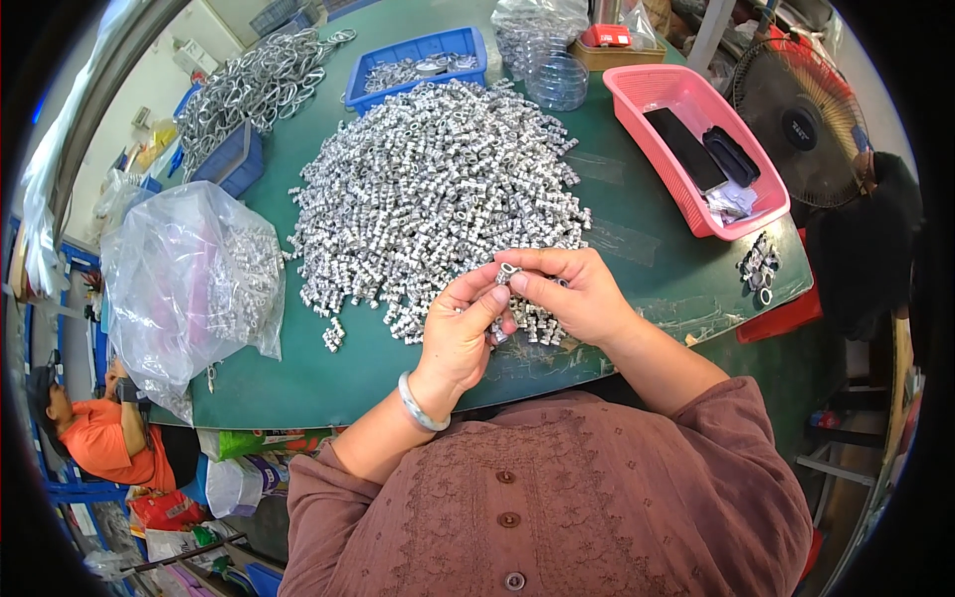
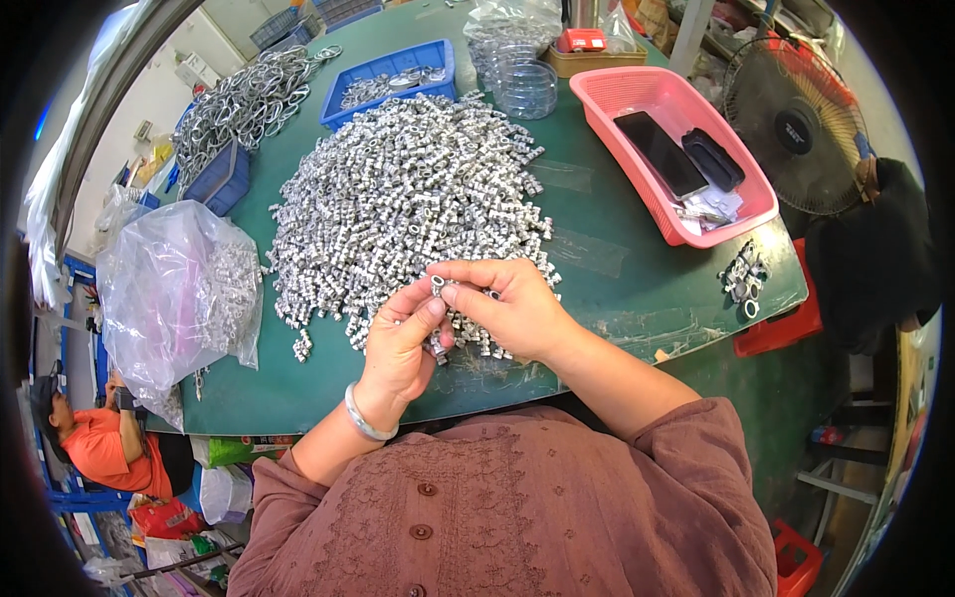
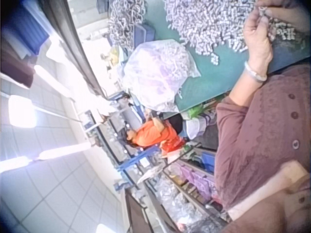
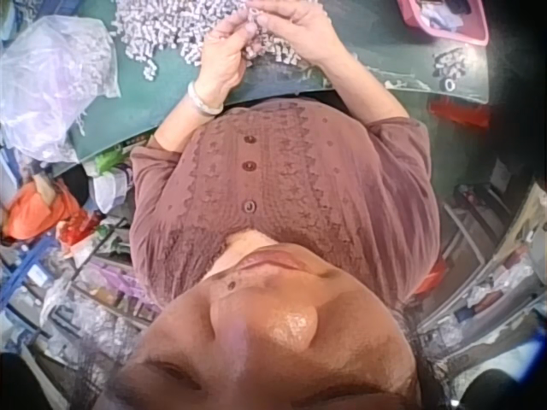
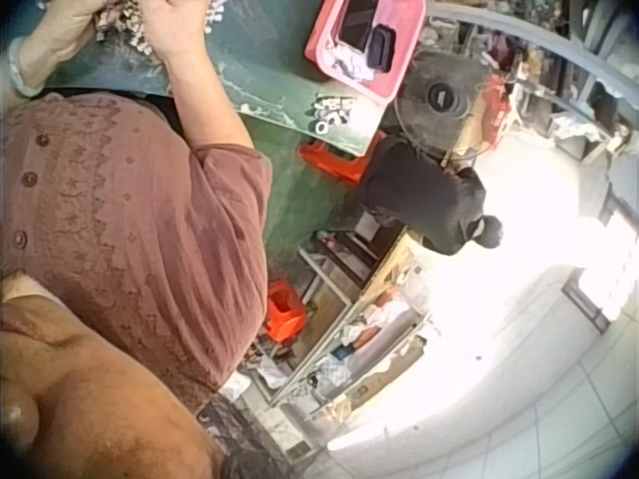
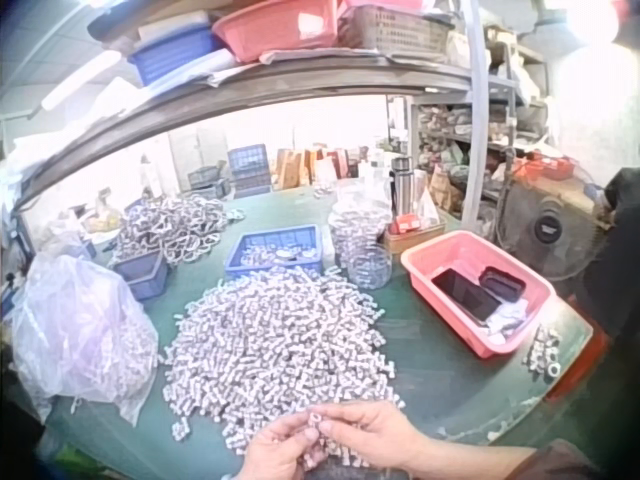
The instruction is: The person sorts through a large pile of small silver-colored metal components on a green work surface, picking them up one by one or in small handfuls and placing them into different areas of the workspace or into a pink tray.
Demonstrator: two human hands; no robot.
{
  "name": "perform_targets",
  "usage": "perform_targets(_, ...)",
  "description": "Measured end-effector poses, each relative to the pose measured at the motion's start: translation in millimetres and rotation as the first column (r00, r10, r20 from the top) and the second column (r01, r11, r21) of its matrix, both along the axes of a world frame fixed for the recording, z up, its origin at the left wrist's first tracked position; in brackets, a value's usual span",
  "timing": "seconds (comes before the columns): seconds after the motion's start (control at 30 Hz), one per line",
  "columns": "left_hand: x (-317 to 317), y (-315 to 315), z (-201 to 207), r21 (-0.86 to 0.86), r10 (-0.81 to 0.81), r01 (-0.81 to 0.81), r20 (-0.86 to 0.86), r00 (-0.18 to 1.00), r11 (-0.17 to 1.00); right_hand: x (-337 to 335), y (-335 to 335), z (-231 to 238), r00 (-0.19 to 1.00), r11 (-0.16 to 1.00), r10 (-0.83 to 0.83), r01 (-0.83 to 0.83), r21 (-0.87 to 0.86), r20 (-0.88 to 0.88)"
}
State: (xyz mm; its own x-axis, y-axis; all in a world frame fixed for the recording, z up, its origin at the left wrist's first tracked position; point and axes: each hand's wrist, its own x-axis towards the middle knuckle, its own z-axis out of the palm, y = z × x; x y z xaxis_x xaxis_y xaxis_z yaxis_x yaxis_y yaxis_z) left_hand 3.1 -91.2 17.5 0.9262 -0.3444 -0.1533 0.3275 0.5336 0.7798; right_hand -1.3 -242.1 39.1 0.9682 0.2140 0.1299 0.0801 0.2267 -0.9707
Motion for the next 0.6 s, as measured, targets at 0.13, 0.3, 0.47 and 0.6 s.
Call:
perform_targets(0.13, 0.1, 0.3, -1.2, -0.022, -0.029, 0.028, -0.045, 0.999, 0.999, 1.1, 1.0, -2.7, 1.000, 1.000, -0.009, 0.009, -0.007, -0.001)
perform_targets(0.3, -0.3, 0.8, -1.6, -0.009, -0.032, 0.031, -0.071, 0.997, 0.999, 1.3, 0.7, -5.7, 0.997, 0.996, -0.033, 0.038, -0.080, 0.071)
perform_targets(0.47, 1.3, 0.0, 1.8, 0.045, -0.055, 0.058, -0.069, 0.996, 0.997, -0.5, 2.9, -2.6, 0.985, 0.999, -0.009, 0.015, -0.033, 0.172)
perform_targets(0.6, 1.4, 0.2, 0.7, 0.058, -0.052, 0.056, -0.072, 0.996, 0.997, -1.0, 3.0, -0.6, 0.960, 0.980, -0.025, 0.078, -0.181, 0.279)
